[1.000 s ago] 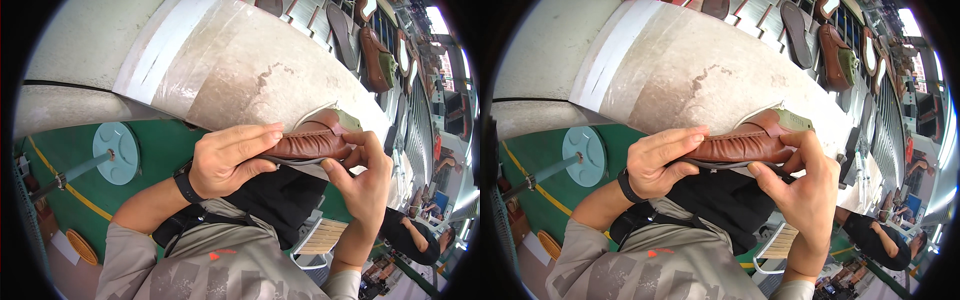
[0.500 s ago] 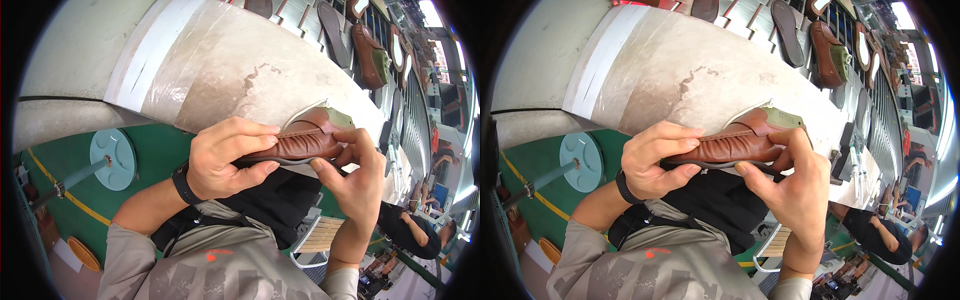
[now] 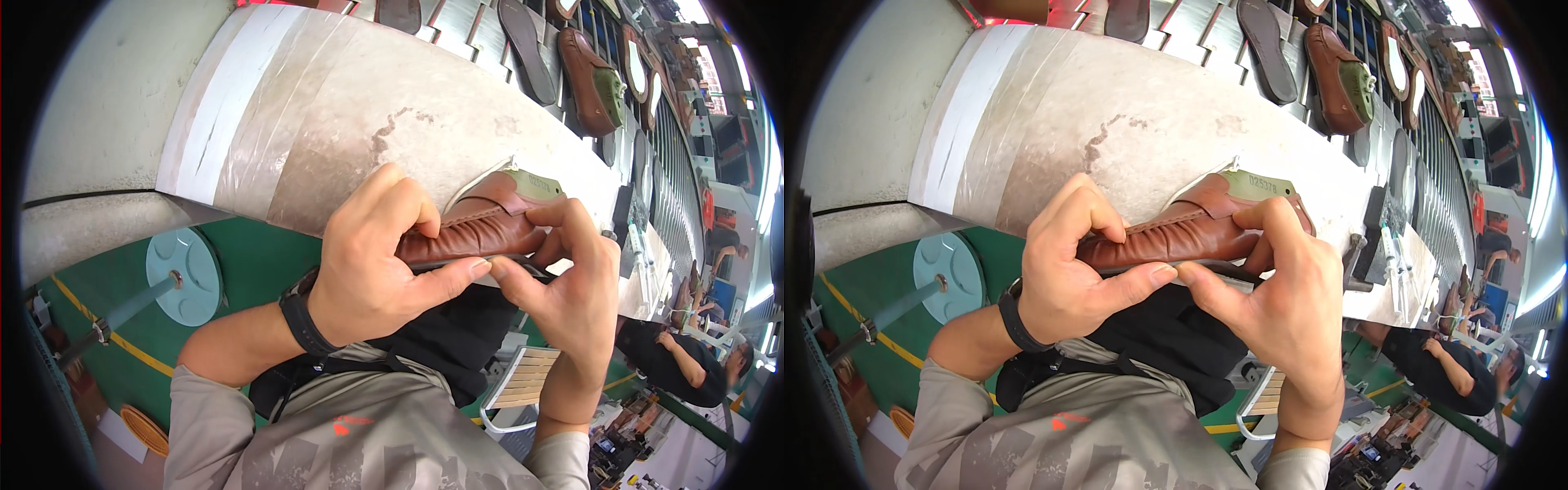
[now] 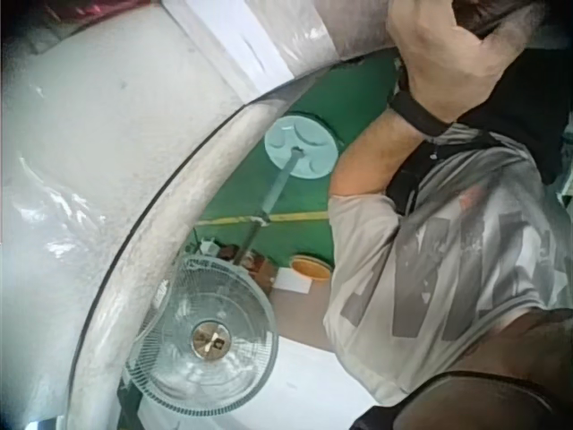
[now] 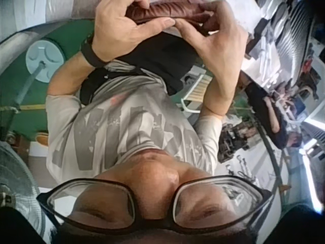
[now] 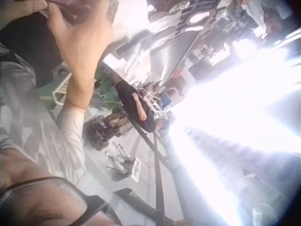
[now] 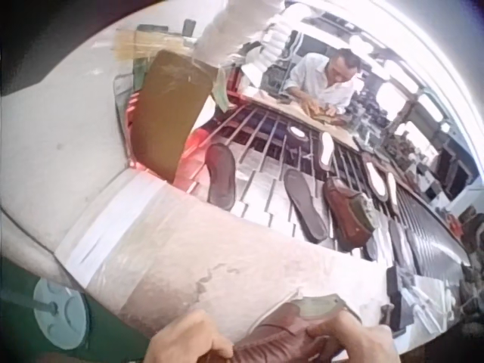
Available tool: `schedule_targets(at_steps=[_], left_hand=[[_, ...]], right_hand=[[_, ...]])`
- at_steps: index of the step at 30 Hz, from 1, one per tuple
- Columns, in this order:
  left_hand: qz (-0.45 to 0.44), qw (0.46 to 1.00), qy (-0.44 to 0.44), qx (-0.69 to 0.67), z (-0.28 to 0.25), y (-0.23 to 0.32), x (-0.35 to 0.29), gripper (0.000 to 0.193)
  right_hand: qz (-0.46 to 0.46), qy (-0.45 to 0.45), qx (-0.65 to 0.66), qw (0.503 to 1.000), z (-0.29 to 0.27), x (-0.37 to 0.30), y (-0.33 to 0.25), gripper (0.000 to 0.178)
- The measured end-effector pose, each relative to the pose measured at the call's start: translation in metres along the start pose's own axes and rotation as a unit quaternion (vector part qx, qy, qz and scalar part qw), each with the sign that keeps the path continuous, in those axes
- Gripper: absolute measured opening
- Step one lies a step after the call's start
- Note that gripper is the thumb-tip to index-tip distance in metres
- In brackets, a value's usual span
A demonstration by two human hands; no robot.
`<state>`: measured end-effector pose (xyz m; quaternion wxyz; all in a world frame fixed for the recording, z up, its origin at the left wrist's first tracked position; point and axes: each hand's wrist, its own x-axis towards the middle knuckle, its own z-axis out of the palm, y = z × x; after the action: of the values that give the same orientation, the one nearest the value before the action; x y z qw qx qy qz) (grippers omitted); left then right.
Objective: The person attaches soles to shoes by aligning and pressing each sole onto a shoe upper on a shoe last by hand, then placing the assembled shoes back onto the conveyor belt.
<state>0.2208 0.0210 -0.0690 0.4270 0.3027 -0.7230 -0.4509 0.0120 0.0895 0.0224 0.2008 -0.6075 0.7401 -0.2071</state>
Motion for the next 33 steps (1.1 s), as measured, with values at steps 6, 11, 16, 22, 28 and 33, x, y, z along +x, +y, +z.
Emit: schedule_targets(at_steps=[6,11,16,22,28,33], left_hand=[[-0.020,0.996,0.012,-0.084,0.022,0.004,-0.020,0.032],[-0.122,0.975,-0.152,-0.109,0.019,0.021,-0.002,0.036],[0.108,0.966,-0.127,0.199,0.072,0.002,0.103,0.059],[-0.027,0.872,-0.425,0.240,0.148,0.027,0.174,0.073],[0.153,0.960,-0.225,0.067,0.107,0.065,0.173,0.065],[0.338,0.923,-0.118,0.139,0.070,0.133,0.141,0.071]], right_hand=[[-0.067,0.016,-0.130,0.989,0.002,-0.002,-0.011,0.076],[-0.150,0.018,-0.100,0.984,-0.013,-0.008,0.027,0.087],[-0.117,0.043,-0.090,0.988,-0.033,-0.026,0.081,0.061],[-0.022,0.018,-0.032,0.999,-0.060,-0.055,0.151,0.034],[-0.054,0.132,0.467,0.873,-0.081,-0.063,0.126,0.044],[-0.205,0.199,0.543,0.790,-0.063,-0.056,0.072,0.087]])
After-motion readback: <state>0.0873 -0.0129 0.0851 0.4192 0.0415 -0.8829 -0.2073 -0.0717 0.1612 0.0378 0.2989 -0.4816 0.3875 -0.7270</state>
